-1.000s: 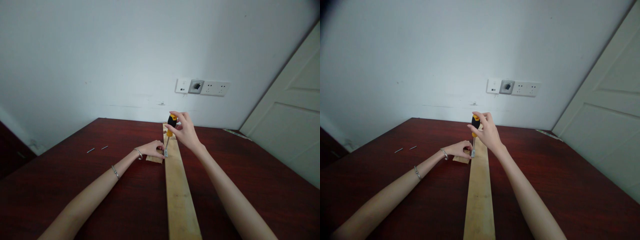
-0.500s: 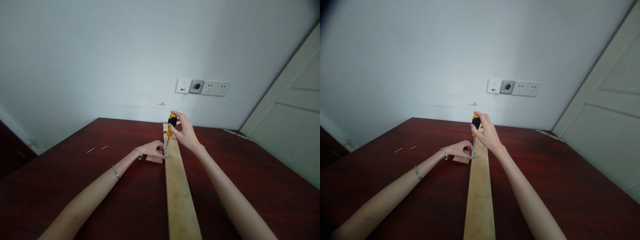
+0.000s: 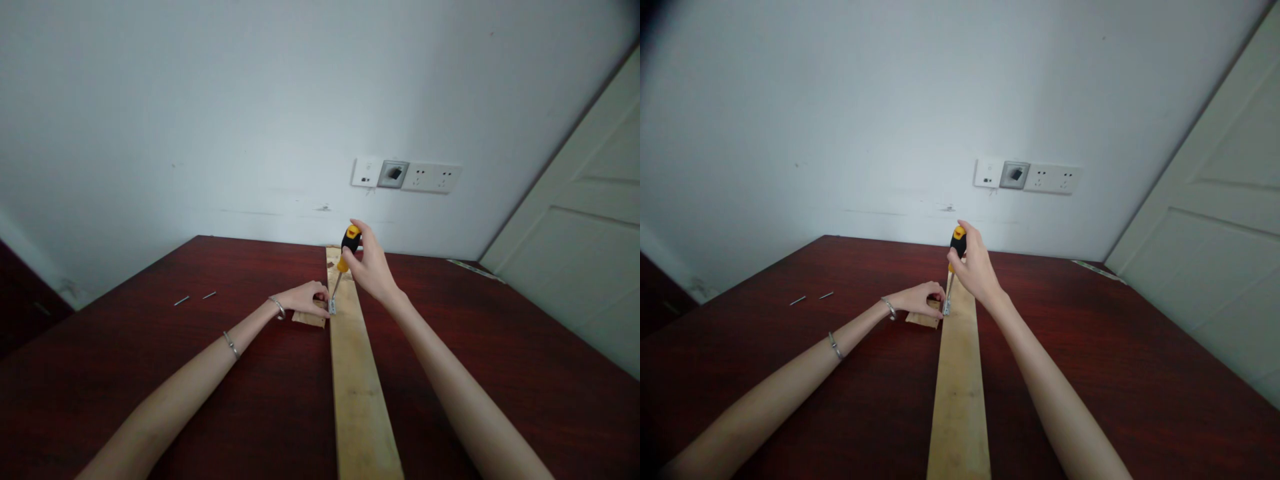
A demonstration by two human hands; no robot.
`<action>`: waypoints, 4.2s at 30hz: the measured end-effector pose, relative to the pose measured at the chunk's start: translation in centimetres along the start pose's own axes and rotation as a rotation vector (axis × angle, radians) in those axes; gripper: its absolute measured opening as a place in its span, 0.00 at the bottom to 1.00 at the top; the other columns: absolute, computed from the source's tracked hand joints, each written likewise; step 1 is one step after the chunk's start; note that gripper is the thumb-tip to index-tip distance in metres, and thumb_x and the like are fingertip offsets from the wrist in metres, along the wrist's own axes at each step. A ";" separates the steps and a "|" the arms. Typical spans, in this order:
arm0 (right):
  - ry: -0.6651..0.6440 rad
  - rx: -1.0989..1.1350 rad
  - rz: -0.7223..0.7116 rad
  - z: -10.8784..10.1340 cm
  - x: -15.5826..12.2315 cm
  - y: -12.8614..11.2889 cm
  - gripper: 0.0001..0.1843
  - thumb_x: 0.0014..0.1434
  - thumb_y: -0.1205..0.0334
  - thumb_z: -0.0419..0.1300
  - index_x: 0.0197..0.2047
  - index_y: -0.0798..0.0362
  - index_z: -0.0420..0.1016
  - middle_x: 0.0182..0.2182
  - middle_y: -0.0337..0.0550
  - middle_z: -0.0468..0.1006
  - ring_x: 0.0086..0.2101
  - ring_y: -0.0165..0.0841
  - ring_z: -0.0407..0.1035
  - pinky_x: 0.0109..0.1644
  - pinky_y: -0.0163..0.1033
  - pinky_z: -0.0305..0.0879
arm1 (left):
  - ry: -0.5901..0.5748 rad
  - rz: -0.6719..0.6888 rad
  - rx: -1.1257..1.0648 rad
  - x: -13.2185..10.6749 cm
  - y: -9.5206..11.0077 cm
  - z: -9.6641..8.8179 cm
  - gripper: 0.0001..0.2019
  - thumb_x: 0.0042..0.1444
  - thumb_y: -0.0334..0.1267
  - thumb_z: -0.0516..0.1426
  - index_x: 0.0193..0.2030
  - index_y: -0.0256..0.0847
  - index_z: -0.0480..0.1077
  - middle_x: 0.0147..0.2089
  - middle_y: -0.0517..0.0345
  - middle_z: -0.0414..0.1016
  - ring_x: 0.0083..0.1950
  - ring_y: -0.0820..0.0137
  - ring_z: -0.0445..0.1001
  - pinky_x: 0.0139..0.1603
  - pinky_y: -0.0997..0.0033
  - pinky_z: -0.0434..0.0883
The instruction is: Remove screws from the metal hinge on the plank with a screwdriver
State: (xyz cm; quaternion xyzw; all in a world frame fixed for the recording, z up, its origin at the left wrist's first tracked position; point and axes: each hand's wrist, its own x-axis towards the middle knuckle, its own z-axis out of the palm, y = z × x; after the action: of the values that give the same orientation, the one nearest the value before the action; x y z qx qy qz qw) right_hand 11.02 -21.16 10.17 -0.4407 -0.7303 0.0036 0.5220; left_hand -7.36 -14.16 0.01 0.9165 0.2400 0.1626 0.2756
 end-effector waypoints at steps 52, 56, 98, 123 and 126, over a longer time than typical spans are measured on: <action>-0.005 -0.013 -0.002 0.6 -0.5 -0.2 0.37 0.53 0.65 0.60 0.65 0.46 0.56 0.53 0.51 0.66 0.41 0.39 0.69 0.44 0.49 0.72 | 0.007 -0.040 -0.014 -0.2 0.5 -0.2 0.19 0.43 0.49 0.67 0.37 0.37 0.74 0.35 0.58 0.70 0.37 0.70 0.67 0.39 0.73 0.64; -0.004 -0.024 0.029 0.6 -0.4 0.0 0.33 0.55 0.60 0.62 0.63 0.45 0.60 0.49 0.48 0.67 0.33 0.34 0.68 0.40 0.48 0.73 | 0.015 -0.039 -0.016 -0.2 0.5 -0.1 0.20 0.43 0.49 0.67 0.37 0.36 0.74 0.35 0.57 0.69 0.37 0.71 0.67 0.38 0.73 0.64; -0.004 0.010 -0.014 -0.1 -0.2 -0.6 0.28 0.58 0.59 0.61 0.61 0.44 0.66 0.43 0.46 0.65 0.36 0.34 0.66 0.45 0.46 0.72 | 0.017 -0.031 0.002 -0.2 0.4 -0.1 0.20 0.44 0.50 0.67 0.37 0.37 0.74 0.36 0.57 0.70 0.37 0.70 0.67 0.38 0.73 0.63; 0.018 0.042 0.029 0.0 0.1 0.1 0.35 0.56 0.63 0.59 0.66 0.46 0.55 0.54 0.53 0.70 0.38 0.38 0.71 0.41 0.49 0.73 | -0.002 -0.042 -0.001 0.0 0.2 0.0 0.19 0.43 0.49 0.68 0.37 0.38 0.75 0.35 0.58 0.69 0.39 0.69 0.67 0.40 0.73 0.64; 0.048 0.047 0.039 -0.3 0.3 -0.1 0.35 0.56 0.62 0.59 0.66 0.47 0.54 0.56 0.54 0.70 0.38 0.38 0.71 0.40 0.48 0.73 | 0.005 -0.042 -0.005 -0.1 0.4 -0.1 0.18 0.43 0.47 0.68 0.37 0.37 0.75 0.36 0.58 0.69 0.38 0.70 0.67 0.40 0.73 0.64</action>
State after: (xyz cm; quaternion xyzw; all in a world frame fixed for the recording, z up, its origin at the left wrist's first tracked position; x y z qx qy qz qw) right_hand 11.16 -21.17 10.54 -0.4424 -0.7086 0.0203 0.5493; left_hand -7.30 -14.47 0.31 0.9101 0.2595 0.1598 0.2806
